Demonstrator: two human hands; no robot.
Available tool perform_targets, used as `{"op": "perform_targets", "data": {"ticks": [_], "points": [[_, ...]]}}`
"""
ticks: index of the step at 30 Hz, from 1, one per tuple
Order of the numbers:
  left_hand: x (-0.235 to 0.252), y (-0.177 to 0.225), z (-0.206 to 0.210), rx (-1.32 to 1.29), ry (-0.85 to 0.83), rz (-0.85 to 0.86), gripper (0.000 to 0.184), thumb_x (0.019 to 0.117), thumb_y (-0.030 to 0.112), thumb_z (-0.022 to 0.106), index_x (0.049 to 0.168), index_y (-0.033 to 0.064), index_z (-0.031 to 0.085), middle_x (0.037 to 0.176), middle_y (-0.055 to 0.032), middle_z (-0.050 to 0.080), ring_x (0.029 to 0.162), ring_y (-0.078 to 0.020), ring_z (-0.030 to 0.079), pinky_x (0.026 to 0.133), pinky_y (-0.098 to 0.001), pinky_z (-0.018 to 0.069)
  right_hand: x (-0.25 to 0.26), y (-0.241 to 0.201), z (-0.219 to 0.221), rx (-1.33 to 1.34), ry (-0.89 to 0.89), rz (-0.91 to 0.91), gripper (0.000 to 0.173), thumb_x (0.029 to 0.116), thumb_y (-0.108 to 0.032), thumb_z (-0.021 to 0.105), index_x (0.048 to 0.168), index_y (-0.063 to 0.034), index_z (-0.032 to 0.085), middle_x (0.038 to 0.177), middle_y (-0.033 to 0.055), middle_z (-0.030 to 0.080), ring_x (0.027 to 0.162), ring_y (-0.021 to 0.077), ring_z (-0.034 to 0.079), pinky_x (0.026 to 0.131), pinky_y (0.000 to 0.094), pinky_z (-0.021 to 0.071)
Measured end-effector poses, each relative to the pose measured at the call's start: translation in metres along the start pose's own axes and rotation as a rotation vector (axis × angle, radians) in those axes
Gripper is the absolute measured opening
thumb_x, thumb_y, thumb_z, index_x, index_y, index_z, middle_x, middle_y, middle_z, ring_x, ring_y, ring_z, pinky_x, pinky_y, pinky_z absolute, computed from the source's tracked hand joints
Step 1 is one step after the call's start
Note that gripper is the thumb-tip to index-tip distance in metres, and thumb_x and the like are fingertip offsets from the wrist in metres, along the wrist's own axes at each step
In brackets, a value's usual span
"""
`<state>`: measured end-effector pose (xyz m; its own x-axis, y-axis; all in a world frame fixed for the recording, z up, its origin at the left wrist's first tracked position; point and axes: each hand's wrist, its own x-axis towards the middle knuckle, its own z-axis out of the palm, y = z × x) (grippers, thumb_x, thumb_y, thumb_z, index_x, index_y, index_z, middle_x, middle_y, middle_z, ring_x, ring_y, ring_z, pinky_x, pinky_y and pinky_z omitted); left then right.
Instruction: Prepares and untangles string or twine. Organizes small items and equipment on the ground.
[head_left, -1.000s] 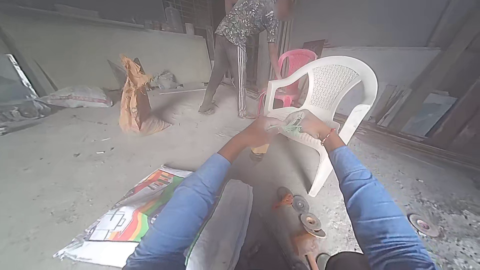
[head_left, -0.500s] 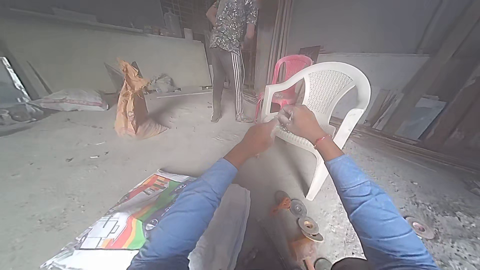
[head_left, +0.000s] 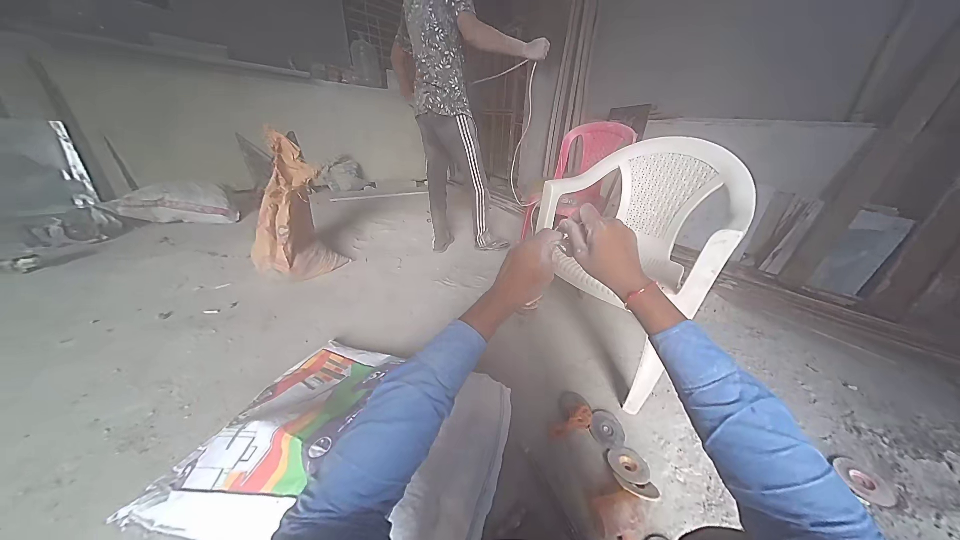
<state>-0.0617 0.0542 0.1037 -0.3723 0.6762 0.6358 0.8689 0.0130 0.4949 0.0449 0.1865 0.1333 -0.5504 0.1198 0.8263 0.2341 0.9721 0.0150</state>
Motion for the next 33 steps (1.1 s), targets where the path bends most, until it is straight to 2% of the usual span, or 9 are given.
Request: {"op": "perform_targets", "data": {"ticks": [3, 5, 7, 13, 17, 21, 25, 29, 33], "points": [[-0.001, 0.0, -0.008, -0.022, 0.151, -0.019, 0.027, 0.1057, 0.011, 0.051, 0.128, 0.0065, 0.065, 0.096, -0.0103, 0.074, 0.084, -0.0247, 0.071, 0.079, -0.0477, 0.0581, 0.001, -0.008, 0.005, -0.006, 0.056, -0.016, 0.031, 0.1066, -0.033, 0.048, 0.098, -0.0074, 0.062, 0.064, 0.0077, 0.06, 0.058, 0.0296, 0.064, 0.049, 0.0472, 0.047], [-0.001, 0.003, -0.01, -0.049, 0.154, -0.081, 0.026, 0.1079, 0.018, 0.051, 0.129, 0.0037, 0.051, 0.089, -0.0086, 0.072, 0.077, -0.0225, 0.07, 0.073, -0.0444, 0.0589, 0.002, -0.011, 0.005, -0.005, 0.078, 0.024, 0.031, 0.1069, -0.032, 0.047, 0.099, -0.0063, 0.062, 0.066, 0.0082, 0.063, 0.061, 0.0307, 0.066, 0.05, 0.0484, 0.0481], [-0.001, 0.004, -0.009, -0.099, 0.154, -0.162, 0.029, 0.1081, 0.022, 0.052, 0.128, 0.0014, 0.046, 0.085, -0.0105, 0.07, 0.073, -0.0235, 0.068, 0.069, -0.044, 0.0583, 0.004, -0.012, 0.002, 0.018, 0.07, 0.046, 0.031, 0.1073, -0.032, 0.048, 0.1, -0.0065, 0.062, 0.067, 0.008, 0.065, 0.061, 0.0306, 0.067, 0.05, 0.0498, 0.0483], [0.0, -0.015, -0.007, -0.395, 0.252, -0.333, 0.024, 0.1038, 0.02, 0.059, 0.121, 0.0029, 0.06, 0.087, -0.0135, 0.068, 0.066, -0.0223, 0.065, 0.064, -0.042, 0.0573, 0.0, -0.018, 0.008, 0.299, -0.118, -0.122, 0.029, 0.1051, -0.029, 0.055, 0.084, -0.0126, 0.067, 0.064, -0.0011, 0.062, 0.056, 0.0168, 0.06, 0.053, 0.043, 0.0484], [0.003, -0.024, -0.012, -0.749, 0.296, -0.351, 0.016, 0.102, 0.019, 0.065, 0.112, 0.0071, 0.068, 0.075, -0.0063, 0.063, 0.051, -0.0117, 0.052, 0.05, -0.0272, 0.0477, -0.005, -0.013, 0.019, 0.617, -0.283, -0.027, 0.024, 0.1039, -0.019, 0.059, 0.085, -0.0088, 0.071, 0.062, -0.0014, 0.061, 0.05, 0.0087, 0.051, 0.049, 0.0287, 0.044], [-0.003, -0.015, -0.02, -0.934, 0.113, -0.329, 0.015, 0.1028, 0.016, 0.063, 0.115, 0.0076, 0.068, 0.079, -0.0044, 0.066, 0.054, -0.0076, 0.053, 0.052, -0.0226, 0.0485, -0.012, 0.011, 0.027, 1.101, -0.515, 0.257, 0.021, 0.1042, -0.012, 0.059, 0.089, -0.002, 0.071, 0.061, 0.0014, 0.061, 0.046, 0.0036, 0.044, 0.044, 0.0181, 0.0363], [-0.006, -0.015, -0.02, -0.825, -0.03, -0.255, 0.014, 0.1028, 0.013, 0.062, 0.113, 0.0051, 0.068, 0.079, -0.0058, 0.067, 0.053, -0.0074, 0.052, 0.05, -0.0212, 0.0454, -0.017, 0.03, 0.029, 1.109, -0.462, 0.376, 0.008, 0.0984, 0.0, 0.063, 0.096, -0.0038, 0.07, 0.067, -0.0007, 0.062, 0.05, 0.003, 0.047, 0.048, 0.018, 0.0412], [-0.007, -0.024, -0.024, -0.789, -0.348, -0.171, 0.014, 0.1008, 0.009, 0.064, 0.11, 0.0012, 0.071, 0.08, -0.0063, 0.07, 0.054, -0.0054, 0.055, 0.052, -0.0196, 0.0488, -0.022, 0.045, 0.023, 1.073, -0.615, 0.308, 0.012, 0.0956, 0.001, 0.065, 0.087, -0.0037, 0.072, 0.07, -0.0003, 0.067, 0.06, 0.0039, 0.058, 0.058, 0.0203, 0.051], [-0.008, -0.028, -0.013, -0.602, -0.6, -0.119, 0.014, 0.1007, 0.009, 0.064, 0.108, 0.0032, 0.075, 0.084, 0.0006, 0.073, 0.057, 0.002, 0.055, 0.055, -0.0151, 0.0464, -0.014, 0.048, 0.015, 0.756, -0.727, 0.106, 0.009, 0.0924, -0.004, 0.073, 0.084, -0.004, 0.076, 0.068, -0.0015, 0.066, 0.06, 0.0027, 0.055, 0.059, 0.0216, 0.0465]]}}
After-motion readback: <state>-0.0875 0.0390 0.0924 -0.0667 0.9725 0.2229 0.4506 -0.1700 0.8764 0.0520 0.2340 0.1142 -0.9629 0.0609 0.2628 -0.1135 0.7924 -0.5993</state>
